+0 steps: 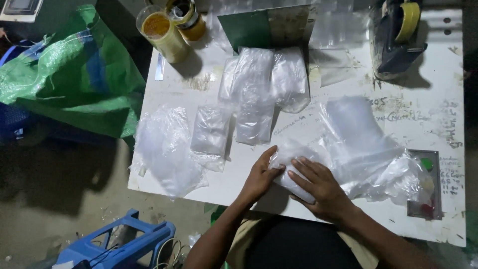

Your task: A person is collecting clear plastic bags from a machine and stacking them on a table in a factory.

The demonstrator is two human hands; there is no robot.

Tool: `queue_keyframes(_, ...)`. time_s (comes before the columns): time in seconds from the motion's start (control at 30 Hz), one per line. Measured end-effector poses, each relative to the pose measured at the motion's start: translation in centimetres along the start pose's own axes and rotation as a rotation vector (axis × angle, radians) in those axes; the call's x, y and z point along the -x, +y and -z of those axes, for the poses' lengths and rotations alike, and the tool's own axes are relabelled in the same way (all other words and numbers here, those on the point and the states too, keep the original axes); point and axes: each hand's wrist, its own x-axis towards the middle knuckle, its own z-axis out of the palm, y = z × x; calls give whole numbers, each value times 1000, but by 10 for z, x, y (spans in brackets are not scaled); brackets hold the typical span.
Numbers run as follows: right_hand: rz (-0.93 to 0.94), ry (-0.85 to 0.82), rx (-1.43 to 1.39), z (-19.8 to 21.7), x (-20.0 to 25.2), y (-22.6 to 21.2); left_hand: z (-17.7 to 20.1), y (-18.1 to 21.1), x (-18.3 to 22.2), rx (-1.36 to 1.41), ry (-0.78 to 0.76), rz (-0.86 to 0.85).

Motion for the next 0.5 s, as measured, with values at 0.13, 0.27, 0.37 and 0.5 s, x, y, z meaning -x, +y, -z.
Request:
queue_keyframes(0.13,-196,-11,-288,-2,-13,-4,-8,11,11,139,167,4)
queue_keyframes(0.27,-1193,101,-919,31,-56,-32,-26,-6,32,800,454,245)
queue_keyframes(0.37,-1301,18,-1172,33,-54,-39,-39,30,54,813,200,416)
queue_keyframes(0.5,-1265,-29,-968,34,-48,-52,-43,13,36,884,279,157)
